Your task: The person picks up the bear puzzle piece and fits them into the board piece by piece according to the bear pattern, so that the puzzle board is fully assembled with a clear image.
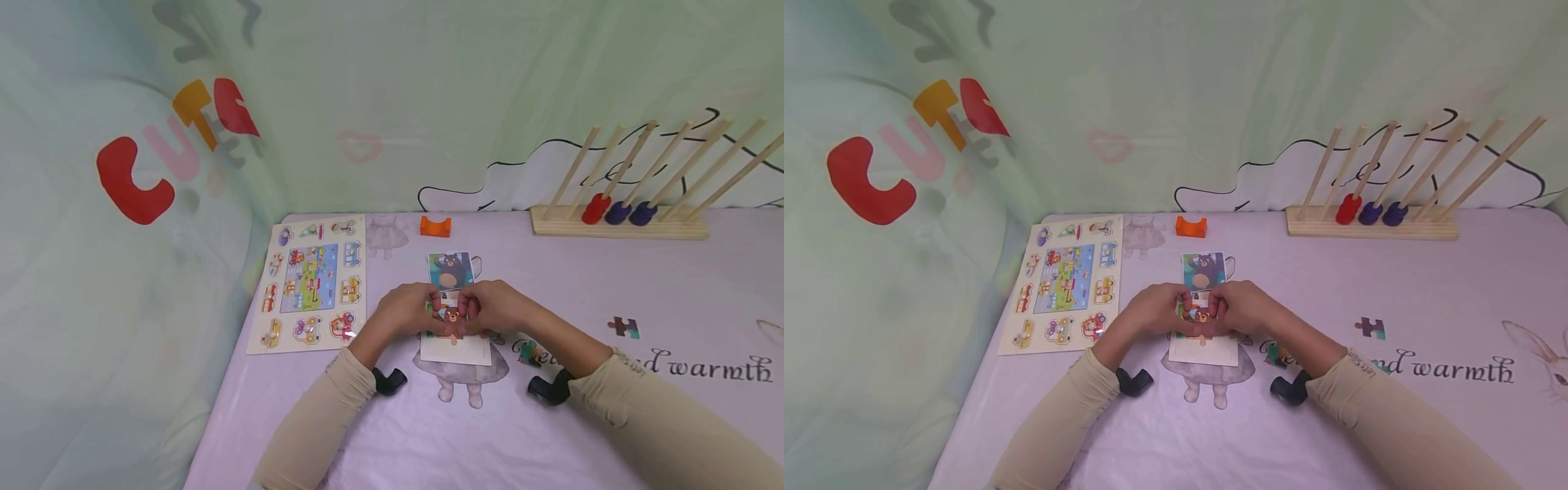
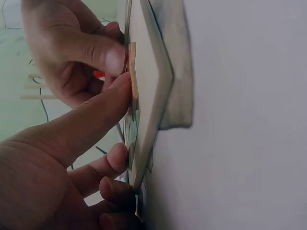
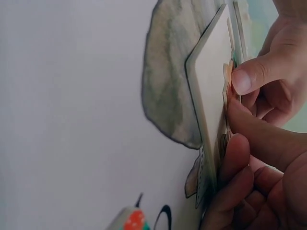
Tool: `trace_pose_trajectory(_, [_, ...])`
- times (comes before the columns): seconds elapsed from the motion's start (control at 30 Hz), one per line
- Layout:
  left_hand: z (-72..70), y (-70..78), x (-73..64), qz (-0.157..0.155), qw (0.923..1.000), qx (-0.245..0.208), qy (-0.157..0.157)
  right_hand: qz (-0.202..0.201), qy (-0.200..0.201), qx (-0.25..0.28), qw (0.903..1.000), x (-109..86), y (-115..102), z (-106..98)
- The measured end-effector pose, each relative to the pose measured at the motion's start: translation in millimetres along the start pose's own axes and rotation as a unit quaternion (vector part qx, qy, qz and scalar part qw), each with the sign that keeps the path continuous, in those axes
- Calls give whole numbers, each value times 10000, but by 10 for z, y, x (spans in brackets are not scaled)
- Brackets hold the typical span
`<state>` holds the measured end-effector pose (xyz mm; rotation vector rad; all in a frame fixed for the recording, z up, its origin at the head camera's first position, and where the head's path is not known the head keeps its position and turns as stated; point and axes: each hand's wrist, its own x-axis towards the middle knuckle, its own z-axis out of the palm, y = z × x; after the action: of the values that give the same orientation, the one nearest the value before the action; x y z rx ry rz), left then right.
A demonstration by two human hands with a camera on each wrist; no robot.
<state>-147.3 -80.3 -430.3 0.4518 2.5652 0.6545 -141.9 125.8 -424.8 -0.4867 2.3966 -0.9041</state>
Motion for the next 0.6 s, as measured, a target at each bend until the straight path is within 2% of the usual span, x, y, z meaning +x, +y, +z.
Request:
trace_pose_trajectory(0.17, [-7,15,-2,-32,10000,26,-27,-21,5,-10,10000,-5,-6,0])
trace_pose_trajectory(0.4, [5,13,1,32,9998,101,142,15,135,-65,9999,5,0,22])
trace_pose_trajectory(0.6, [3,47,-20,-132,9997,36,197,56,103,11,9999,11,18,23])
